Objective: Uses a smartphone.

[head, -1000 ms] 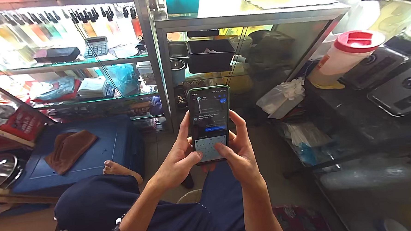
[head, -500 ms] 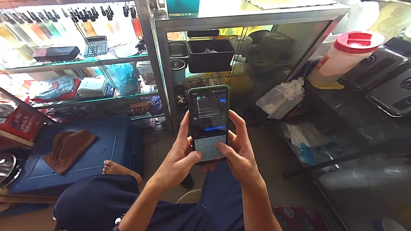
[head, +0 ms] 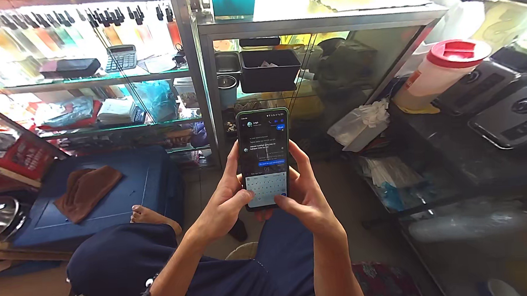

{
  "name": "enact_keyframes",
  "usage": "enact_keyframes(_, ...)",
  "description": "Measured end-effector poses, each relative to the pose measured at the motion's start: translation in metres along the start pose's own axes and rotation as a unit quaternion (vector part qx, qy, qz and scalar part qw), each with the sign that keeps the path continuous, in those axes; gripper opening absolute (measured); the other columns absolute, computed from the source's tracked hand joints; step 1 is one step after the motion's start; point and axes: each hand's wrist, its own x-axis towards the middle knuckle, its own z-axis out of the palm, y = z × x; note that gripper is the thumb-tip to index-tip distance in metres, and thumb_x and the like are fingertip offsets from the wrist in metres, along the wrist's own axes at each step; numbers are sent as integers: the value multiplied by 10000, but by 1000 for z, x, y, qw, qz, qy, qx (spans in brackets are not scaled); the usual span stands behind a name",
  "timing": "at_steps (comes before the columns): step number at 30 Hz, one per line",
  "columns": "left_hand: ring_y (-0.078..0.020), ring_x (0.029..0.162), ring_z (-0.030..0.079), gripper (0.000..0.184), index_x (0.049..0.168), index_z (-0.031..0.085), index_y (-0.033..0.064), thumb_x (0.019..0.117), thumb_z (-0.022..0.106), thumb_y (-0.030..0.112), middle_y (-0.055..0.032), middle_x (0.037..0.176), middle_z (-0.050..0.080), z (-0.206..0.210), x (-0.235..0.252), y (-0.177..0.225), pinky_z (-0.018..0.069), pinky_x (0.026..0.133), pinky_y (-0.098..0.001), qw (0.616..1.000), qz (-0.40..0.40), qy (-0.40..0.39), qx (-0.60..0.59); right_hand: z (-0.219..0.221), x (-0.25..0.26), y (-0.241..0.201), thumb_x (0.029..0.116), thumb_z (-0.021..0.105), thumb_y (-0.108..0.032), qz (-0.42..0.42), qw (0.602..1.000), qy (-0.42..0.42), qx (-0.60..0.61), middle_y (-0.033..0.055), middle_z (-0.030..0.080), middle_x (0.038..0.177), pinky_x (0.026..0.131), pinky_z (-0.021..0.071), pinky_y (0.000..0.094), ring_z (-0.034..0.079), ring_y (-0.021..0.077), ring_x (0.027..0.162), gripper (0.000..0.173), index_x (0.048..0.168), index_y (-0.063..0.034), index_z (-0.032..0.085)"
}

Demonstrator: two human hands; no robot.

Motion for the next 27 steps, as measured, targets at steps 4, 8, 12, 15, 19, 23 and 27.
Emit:
enact_keyframes(4, -190, 1010, 714, 857, 1627, -4, 339, 971, 417, -18, -95, 1243, 659, 1, 1, -1, 615, 850, -340, 1000, -5, -3, 7, -1, 0, -1, 948, 457, 68, 5, 1000, 20, 4, 162, 610, 1327, 662, 655, 431, 730, 310, 944, 819, 1596, -295, 112)
enact_keyframes(8, -180, 984, 718, 846, 1629, 23, 339, 974, 435, -3, -87, 1228, 665, 5, 2, -5, 621, 819, -331, 1000, 2, 28, 13, 0, -1, 0, 946, 499, 46, -1, 1000, 17, 12, 167, 600, 1335, 666, 656, 434, 727, 319, 950, 821, 1589, -293, 119)
enact_keyframes(12, -138, 849, 729, 847, 1619, 127, 289, 967, 583, -3, -65, 1108, 709, 19, 4, -10, 622, 688, -258, 991, 46, 113, 50, 12, 1, 0, 989, 528, 14, -25, 998, 48, -27, 123, 612, 1325, 685, 655, 358, 732, 236, 925, 777, 1594, -265, 129)
enact_keyframes(15, -135, 798, 722, 841, 1622, 113, 265, 968, 568, -6, -70, 1079, 704, 19, 4, -10, 617, 648, -253, 990, 57, 111, 61, 21, 3, 1, 1000, 518, 30, -26, 994, 102, -34, 137, 653, 1263, 593, 650, 346, 746, 242, 824, 718, 1572, -264, 198)
enact_keyframes(19, -156, 815, 727, 853, 1626, 101, 268, 970, 569, -13, -88, 1102, 700, 18, 2, -10, 623, 649, -271, 992, 47, 103, 53, 21, 4, 2, 991, 530, 33, -14, 993, 116, -25, 141, 669, 1225, 572, 643, 341, 747, 248, 829, 716, 1565, -267, 226)
enact_keyframes(23, -159, 844, 727, 838, 1627, 44, 298, 977, 495, 21, -82, 1132, 688, 16, -1, -8, 626, 660, -280, 997, 43, 58, 17, 13, 1, 1, 979, 488, -3, -16, 996, 90, -2, 138, 662, 1245, 575, 644, 364, 746, 255, 852, 709, 1569, -283, 213)
enact_keyframes(27, -169, 857, 725, 827, 1628, 40, 314, 983, 465, 20, -87, 1164, 681, 15, -1, -7, 626, 668, -291, 998, 39, 42, 16, 10, -1, 0, 967, 470, 7, -16, 996, 83, -5, 134, 654, 1268, 587, 645, 367, 745, 254, 859, 718, 1569, -289, 213)
